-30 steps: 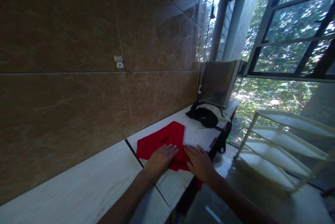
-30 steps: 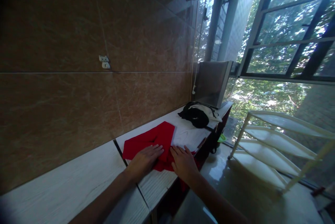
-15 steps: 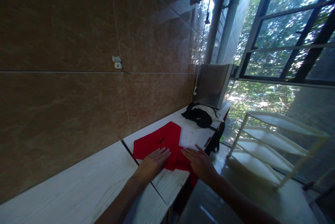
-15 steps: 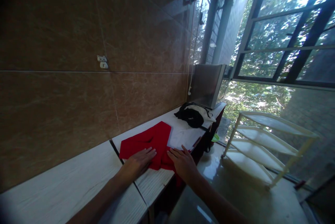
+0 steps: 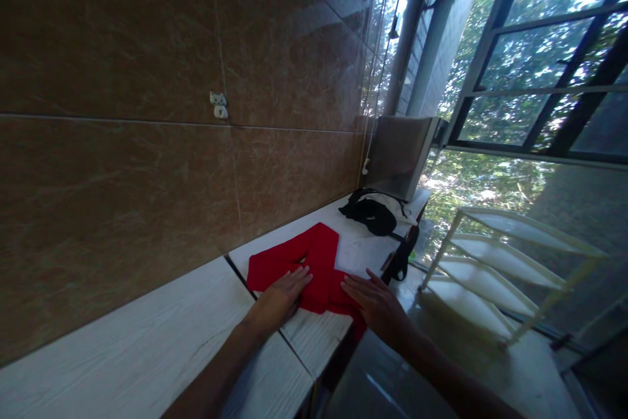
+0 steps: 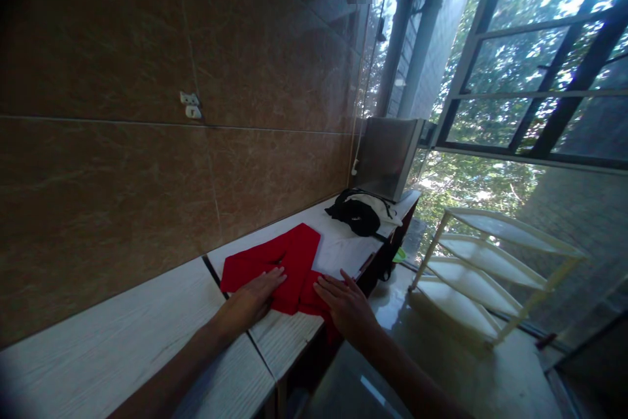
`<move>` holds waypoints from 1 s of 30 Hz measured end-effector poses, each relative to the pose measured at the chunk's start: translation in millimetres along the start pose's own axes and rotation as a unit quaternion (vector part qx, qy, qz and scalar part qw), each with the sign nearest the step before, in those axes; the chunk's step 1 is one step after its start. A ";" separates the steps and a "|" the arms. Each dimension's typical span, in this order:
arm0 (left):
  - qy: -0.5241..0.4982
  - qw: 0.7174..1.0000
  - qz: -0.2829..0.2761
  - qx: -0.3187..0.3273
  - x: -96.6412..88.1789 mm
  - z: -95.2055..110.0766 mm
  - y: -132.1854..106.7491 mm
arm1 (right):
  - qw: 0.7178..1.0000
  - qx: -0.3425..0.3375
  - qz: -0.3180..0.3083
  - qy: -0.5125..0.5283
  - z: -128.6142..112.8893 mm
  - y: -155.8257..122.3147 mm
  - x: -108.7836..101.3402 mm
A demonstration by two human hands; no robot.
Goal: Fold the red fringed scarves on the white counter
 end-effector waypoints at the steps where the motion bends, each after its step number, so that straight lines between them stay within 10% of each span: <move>1: -0.005 1.000 -0.009 0.001 -1.7 1.0 -1.4 | 1.000 -0.007 -0.009 0.004 -3.1 -1.9 1.8; 8: -0.048 0.998 -0.043 0.015 -21.2 9.0 -10.5 | 0.996 0.002 -0.054 0.071 -2.3 -18.4 -5.4; 14: 0.005 0.980 0.112 -0.162 -43.5 -18.2 0.7 | 0.994 0.043 0.026 0.093 14.9 34.8 -37.8; 22: 0.082 0.978 -0.045 -0.186 -33.4 -34.2 1.8 | 0.992 0.022 -0.092 0.079 -45.0 97.3 34.6; 30: 0.033 0.980 0.005 -0.197 -38.9 -73.3 -13.1 | 0.989 0.043 -0.114 0.078 -50.2 103.8 24.0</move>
Point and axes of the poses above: each hand's wrist, its own y-axis towards the middle knuckle, its own x-axis out of the palm, z = x × y, the point moved 6 cm from there along y, towards the middle knuckle, and after that the axes turned 11 degrees about -x, right-handed, at the moved point
